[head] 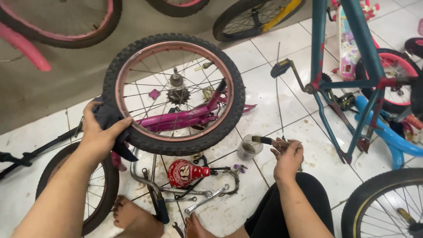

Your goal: Detailed cleaning of a bicycle wheel's hub and gears using a brush and cleaning solution.

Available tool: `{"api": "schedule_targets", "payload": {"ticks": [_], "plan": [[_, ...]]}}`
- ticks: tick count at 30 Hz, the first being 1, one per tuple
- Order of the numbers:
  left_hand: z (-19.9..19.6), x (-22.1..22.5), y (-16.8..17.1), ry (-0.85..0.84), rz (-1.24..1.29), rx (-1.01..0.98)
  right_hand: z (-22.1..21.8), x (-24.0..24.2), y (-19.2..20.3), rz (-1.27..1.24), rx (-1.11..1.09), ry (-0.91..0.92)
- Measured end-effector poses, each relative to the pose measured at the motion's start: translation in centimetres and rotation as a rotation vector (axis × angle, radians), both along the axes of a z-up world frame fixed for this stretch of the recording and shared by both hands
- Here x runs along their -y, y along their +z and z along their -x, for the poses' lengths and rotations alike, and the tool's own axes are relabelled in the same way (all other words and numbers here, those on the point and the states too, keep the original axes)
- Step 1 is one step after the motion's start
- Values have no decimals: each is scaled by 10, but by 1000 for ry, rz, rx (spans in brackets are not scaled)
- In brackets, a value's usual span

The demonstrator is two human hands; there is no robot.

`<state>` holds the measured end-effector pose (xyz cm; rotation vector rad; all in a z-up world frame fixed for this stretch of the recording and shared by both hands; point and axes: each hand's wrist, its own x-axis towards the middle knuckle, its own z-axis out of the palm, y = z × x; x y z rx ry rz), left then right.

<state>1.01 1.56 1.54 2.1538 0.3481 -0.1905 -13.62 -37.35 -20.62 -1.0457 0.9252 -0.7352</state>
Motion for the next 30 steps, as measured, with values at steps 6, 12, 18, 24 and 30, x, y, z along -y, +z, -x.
{"api": "schedule_targets", "payload": {"ticks": [6,12,18,24,30], "plan": [[-6,-23,-25,-92,-18,102,8,17,-15,67,95,31],[-15,-30,-33,-134,2,98,7,22,51,258,208,51],[-8,-29,-23,-152,7,63,-18,-12,121,232,380,246],[-6,-29,-13,-172,28,23,-51,-100,161,161,425,439],[-6,-29,-14,-178,40,12,-59,-143,166,217,294,537]]}}
